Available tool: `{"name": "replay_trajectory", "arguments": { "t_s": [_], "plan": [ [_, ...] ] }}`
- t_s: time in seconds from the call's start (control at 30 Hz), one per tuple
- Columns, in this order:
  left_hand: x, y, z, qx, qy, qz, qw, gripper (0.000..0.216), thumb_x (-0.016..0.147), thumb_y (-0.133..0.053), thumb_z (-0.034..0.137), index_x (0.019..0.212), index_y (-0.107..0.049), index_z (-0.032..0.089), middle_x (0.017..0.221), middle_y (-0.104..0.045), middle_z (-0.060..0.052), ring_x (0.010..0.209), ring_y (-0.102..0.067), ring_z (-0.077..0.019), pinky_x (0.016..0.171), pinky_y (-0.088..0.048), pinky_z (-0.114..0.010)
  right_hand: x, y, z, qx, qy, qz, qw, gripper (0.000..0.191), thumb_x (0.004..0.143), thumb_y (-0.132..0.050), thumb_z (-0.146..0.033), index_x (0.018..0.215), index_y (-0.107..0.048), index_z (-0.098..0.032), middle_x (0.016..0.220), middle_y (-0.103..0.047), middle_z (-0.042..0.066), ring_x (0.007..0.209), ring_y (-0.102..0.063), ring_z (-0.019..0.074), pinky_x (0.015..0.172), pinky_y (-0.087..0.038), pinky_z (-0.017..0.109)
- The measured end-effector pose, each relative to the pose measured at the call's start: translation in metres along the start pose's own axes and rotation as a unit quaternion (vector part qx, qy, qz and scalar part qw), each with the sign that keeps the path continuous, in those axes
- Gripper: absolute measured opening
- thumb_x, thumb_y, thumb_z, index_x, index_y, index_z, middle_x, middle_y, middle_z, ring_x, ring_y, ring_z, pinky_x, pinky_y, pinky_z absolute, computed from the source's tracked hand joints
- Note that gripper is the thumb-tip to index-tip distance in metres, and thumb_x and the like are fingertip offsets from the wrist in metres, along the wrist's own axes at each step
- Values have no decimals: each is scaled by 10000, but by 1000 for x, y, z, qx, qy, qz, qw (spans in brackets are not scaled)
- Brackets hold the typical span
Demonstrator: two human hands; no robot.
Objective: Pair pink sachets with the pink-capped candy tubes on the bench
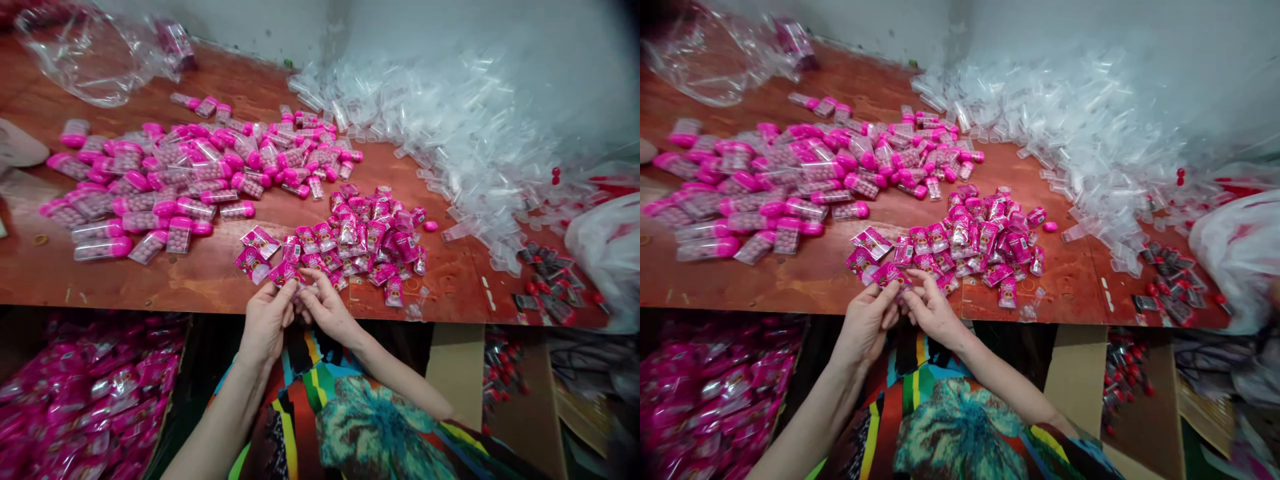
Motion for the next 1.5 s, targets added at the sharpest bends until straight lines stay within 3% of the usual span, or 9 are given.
{"name": "replay_trajectory", "arguments": {
  "t_s": [0.4,0.53,0.6,0.7,0.8,0.93,1.13,1.33,1.5],
  "plan": [
    [-3,-7,-11,34,20,-46,998,619,763,-1097,728,805,-718,241,512,-486,85,447,-335,-75,504,-294,-256,-8,13,-8,-115,30,37,992,589,1200,-736,-725,1591,-630,-299,790,-630,-74,559,-563,156,570,-500,286],
    [-7,16,-4,146,-67,16,987,604,923,-948,799,946,-860,202,610,-663,8,480,-444,-126,544,-391,-293,-13,42,-42,-338,129,179,915,544,1217,-679,-597,1637,-724,-255,927,-769,42,741,-725,245,718,-616,362],
    [-1,37,6,242,-183,95,948,497,993,-889,707,984,-905,210,814,-806,-61,638,-641,-200,660,-534,-337,-11,50,-55,-437,128,236,858,632,1210,-669,-568,1740,-688,-224,887,-776,46,722,-733,269,701,-604,365],
    [16,61,24,419,-299,204,833,324,1058,-785,500,1173,-934,237,1167,-872,-121,950,-798,-302,877,-635,-414,-1,39,-59,-510,110,234,820,612,1219,-644,-500,1745,-710,-193,826,-783,37,685,-743,268,707,-607,351],
    [36,65,39,598,-225,235,733,405,1088,-787,393,1437,-898,222,1548,-795,-189,1005,-830,-334,808,-602,-429,17,8,-48,-504,128,150,841,494,1232,-616,-424,1636,-795,-202,934,-863,74,797,-826,270,844,-680,360],
    [49,60,49,688,-146,197,683,267,1174,-739,385,1242,-927,208,1536,-761,-197,945,-834,-324,735,-545,-413,45,-23,-30,-471,159,50,866,413,1240,-603,-330,1572,-817,-210,1218,-934,136,1075,-901,288,1050,-719,405],
    [45,76,49,668,-171,205,695,360,1158,-729,341,1461,-879,217,1371,-817,-164,1040,-835,-356,769,-553,-407,73,-50,-30,-564,98,-32,819,423,1284,-532,-256,1601,-808,-206,1548,-877,180,1378,-872,319,1153,-712,429],
    [52,95,45,537,-217,225,784,76,992,-794,313,977,-841,254,1076,-859,-90,1014,-815,-329,895,-601,-415,76,-80,-33,-680,-30,-62,730,486,1329,-486,-335,1725,-732,-195,1597,-841,226,1213,-916,340,957,-737,404],
    [60,101,46,303,-221,219,900,277,770,-891,375,966,-728,266,914,-812,-17,873,-793,-258,861,-649,-367,77,-71,-27,-545,23,-20,838,515,1266,-636,-288,1777,-655,-226,1478,-898,152,1264,-889,303,1052,-693,385]
  ]
}}
Point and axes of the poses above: each hand's wrist, its own x-axis towards the middle knuckle, its own y-axis out of the back of the hand, z = x × y, the point moved 1 cm from there along x, towards the middle knuckle
